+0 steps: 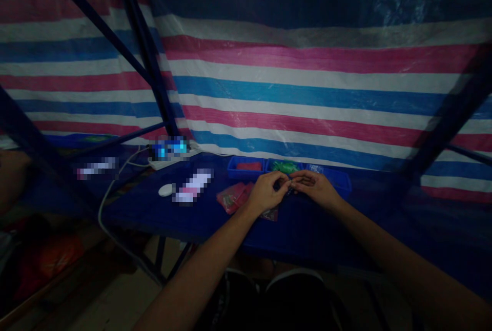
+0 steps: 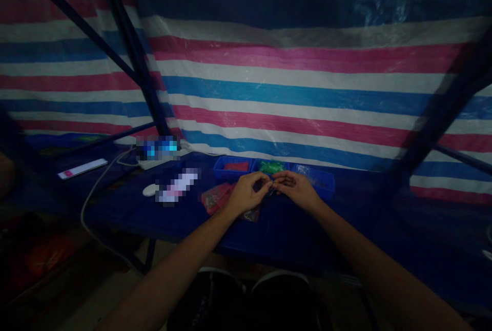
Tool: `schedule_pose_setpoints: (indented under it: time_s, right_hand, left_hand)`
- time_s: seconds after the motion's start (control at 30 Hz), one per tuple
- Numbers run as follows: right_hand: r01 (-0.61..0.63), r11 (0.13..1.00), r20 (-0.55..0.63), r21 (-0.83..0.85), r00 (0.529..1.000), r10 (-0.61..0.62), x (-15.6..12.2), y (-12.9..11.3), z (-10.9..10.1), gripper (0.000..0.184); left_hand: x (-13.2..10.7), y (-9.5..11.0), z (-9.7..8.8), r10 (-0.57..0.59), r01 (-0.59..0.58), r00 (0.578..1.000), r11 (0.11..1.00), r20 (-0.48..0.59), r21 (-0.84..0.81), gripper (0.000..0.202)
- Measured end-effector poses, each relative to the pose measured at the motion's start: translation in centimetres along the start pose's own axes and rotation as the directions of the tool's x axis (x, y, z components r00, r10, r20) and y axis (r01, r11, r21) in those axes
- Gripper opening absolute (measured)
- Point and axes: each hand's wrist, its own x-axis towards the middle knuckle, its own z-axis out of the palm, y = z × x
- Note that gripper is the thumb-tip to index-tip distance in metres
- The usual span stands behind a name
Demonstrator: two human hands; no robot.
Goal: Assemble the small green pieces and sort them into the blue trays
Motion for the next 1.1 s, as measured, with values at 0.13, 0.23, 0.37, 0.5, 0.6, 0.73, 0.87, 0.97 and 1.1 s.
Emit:
schedule_pose_setpoints:
  time_s: [0.13,0.23,0.37,0.5,0.6,0.73,0.87,0.97,1.1]
  right_hand:
    - [-0.007,1.0,0.007,-0.01,1.0,0.007,0.0,-0.2,0.1,0.044]
    - [-0.01,1.0,-0.005,0.009,1.0,0.01,-0.1,-0.4,0.2,0.041]
    - [0.0,0.999,-0.017,0.043,1.0,0.001,-0.2,-0.5,0.3,0.04]
    - [0.018,1.0,-0.026,0.018,1.0,-0.017,-0.1,-0.3,0.2,0.038]
    - [0.055,0.998,-0.07,-0.012,0.996,-0.055,0.2,0.1,-0.1,0.039]
    - [0.084,0.994,-0.187,-0.076,0.978,-0.097,0.4,0.5,-0.6,0.039]
    - [0.109,0.969,-0.233,-0.222,0.959,-0.161,0.3,0.3,-0.6,0.036]
    - [0.195,0.913,-0.201,-0.357,0.939,-0.279,0.0,0.1,-0.2,0.028]
    - [0.296,0.847,-0.086,-0.441,0.926,-0.368,-0.3,-0.2,0.4,0.017]
  left_hand:
    - [0.0,0.2,-0.2,0.012,-0.012,1.0,1.0,-0.002,-0.016,0.013]
    - [0.0,0.2,-0.2,0.008,-0.009,1.0,0.999,-0.016,-0.035,0.012]
    - [0.0,0.0,0.0,-0.02,0.019,1.0,0.998,-0.02,-0.052,0.013]
    - [0.1,-0.4,0.2,-0.046,0.046,0.999,0.998,-0.002,-0.041,0.014]
    - [0.0,-0.5,0.2,-0.045,0.045,0.998,0.999,-0.045,0.009,0.014]
    - [0.0,-0.7,0.2,-0.001,0.01,0.993,0.997,-0.121,0.074,0.017]
    - [-0.1,-0.7,0.3,0.019,-0.016,0.999,0.998,-0.05,0.062,0.025]
    - [-0.1,-0.6,0.4,0.011,-0.012,1.0,0.999,0.017,0.033,0.032]
    - [-0.1,-0.5,0.3,0.0,0.001,0.999,1.0,0.047,-0.003,0.035]
